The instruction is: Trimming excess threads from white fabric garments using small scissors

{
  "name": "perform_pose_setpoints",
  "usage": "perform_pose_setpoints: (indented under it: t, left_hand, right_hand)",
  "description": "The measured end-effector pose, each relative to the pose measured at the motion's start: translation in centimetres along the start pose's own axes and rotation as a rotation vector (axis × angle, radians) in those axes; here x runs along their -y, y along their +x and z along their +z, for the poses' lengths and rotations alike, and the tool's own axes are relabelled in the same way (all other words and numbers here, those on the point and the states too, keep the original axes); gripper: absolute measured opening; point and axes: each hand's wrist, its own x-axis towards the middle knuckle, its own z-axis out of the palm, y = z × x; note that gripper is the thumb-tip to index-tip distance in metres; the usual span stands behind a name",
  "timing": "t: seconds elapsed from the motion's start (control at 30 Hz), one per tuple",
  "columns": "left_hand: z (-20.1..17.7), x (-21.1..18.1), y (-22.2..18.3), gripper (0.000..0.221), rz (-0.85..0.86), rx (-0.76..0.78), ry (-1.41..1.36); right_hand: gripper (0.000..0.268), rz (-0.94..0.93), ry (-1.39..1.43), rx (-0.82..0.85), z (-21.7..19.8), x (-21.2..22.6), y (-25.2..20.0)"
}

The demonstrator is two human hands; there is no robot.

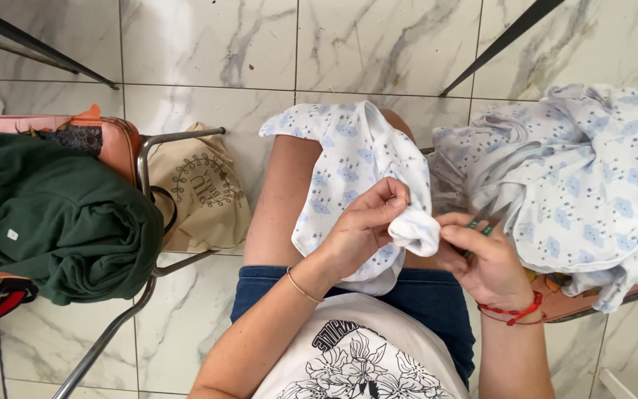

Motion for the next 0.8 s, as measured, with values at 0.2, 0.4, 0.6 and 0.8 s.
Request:
perform_pose_setpoints:
  t: [0.2, 0.4, 0.6, 0.8]
  left_hand:
    - [-0.1, -0.4, -0.1, 0.016, -0.011, 0.039, -0.048]
    - [-1.0, 0.3, 0.1, 0.026, 0.292, -0.075, 0.621]
    - [0.6, -1.3, 0.0, 0.014, 0.824, -0.188, 1.709]
    - [-15.5, -9.2, 2.9, 0.055, 0.237, -1.258, 1.495]
  right_hand:
    - [0.027, 0.032, 0.017, 0.162, 0.2, 0.0, 0.4]
    - [0.015, -0.332, -0.572, -0.163, 1.8, 0.5, 0.6]
    - [0.013, -0.612, -1.217, -0.677, 2.9, -0.6, 0.7]
    - [0.035, -0.576, -0.715, -0.687, -0.1, 2.7, 0.3]
